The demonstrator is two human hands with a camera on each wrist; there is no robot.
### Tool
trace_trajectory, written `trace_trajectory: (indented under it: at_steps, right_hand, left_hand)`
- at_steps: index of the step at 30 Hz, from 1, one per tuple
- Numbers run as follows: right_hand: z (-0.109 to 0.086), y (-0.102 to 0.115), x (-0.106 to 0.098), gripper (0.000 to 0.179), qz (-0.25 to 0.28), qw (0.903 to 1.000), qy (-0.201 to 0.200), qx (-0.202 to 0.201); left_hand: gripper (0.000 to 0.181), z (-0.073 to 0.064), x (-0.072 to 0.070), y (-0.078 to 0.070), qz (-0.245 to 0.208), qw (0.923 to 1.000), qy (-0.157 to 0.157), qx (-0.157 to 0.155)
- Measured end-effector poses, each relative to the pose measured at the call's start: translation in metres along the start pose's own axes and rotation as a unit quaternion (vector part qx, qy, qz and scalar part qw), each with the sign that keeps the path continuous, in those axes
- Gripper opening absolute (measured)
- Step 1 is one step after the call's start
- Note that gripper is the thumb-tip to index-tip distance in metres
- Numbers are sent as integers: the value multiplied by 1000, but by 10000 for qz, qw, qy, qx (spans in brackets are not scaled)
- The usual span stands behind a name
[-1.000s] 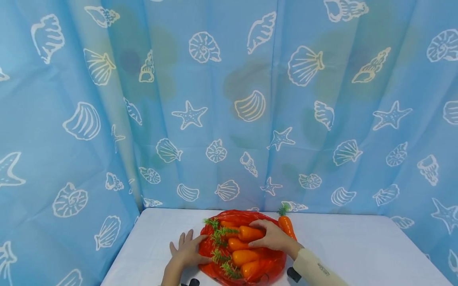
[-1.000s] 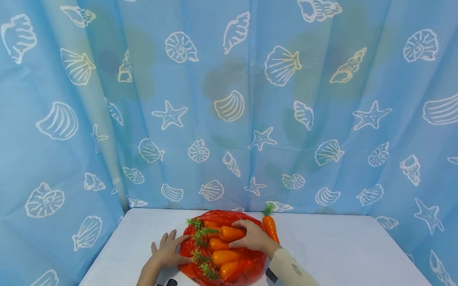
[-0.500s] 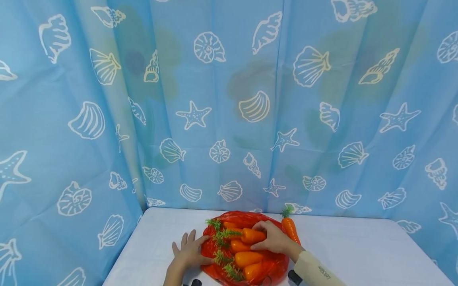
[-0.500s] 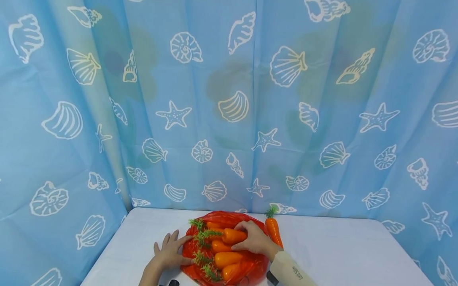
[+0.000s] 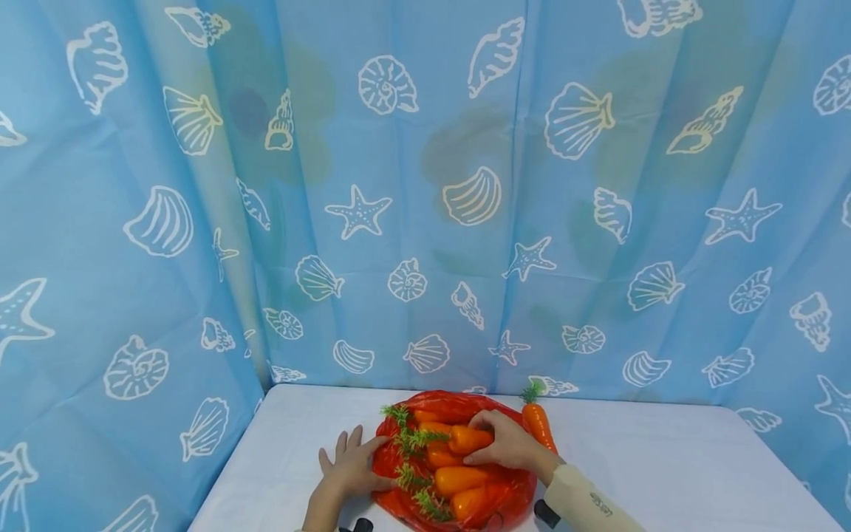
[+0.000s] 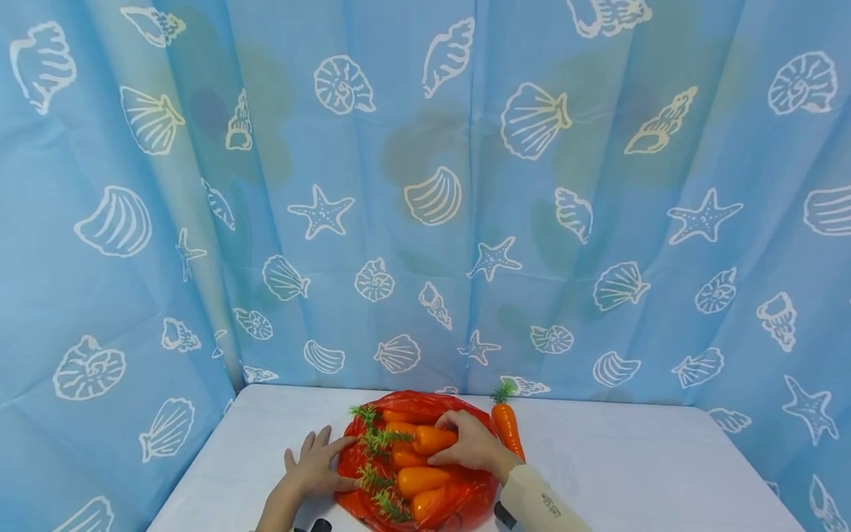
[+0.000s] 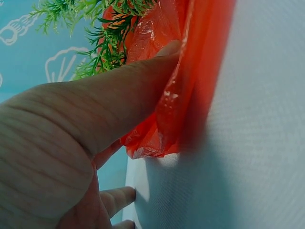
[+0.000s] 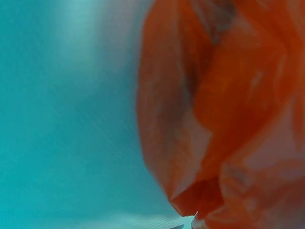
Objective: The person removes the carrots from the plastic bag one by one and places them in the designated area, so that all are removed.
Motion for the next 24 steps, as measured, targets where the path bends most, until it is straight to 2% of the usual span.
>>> trace_trajectory:
  at_steps: [9,17,24]
  right_hand:
    - [3,6,-3,40,-182,9991,111,-363]
    - [1,13,2,40,48,9986,232,-466]
    - [1,32,-8,36,-101,9975,169,-672]
  left_hand:
    - [78,-1,-3,-6,43,9999,-22,133]
    - [79,-4,-3,3,73,9999,80,66]
    - [78,-2,-3,0,45,9999,62,68]
Point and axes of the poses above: each hand's wrist, its own z-axis towards the middle knuckle, its own x-axis out of the palm, y = z × x, the point moved 10 cm from there along z, towards the middle knuckle, and after that the axes turned 4 degrees about -z, right-handed, at the moved point
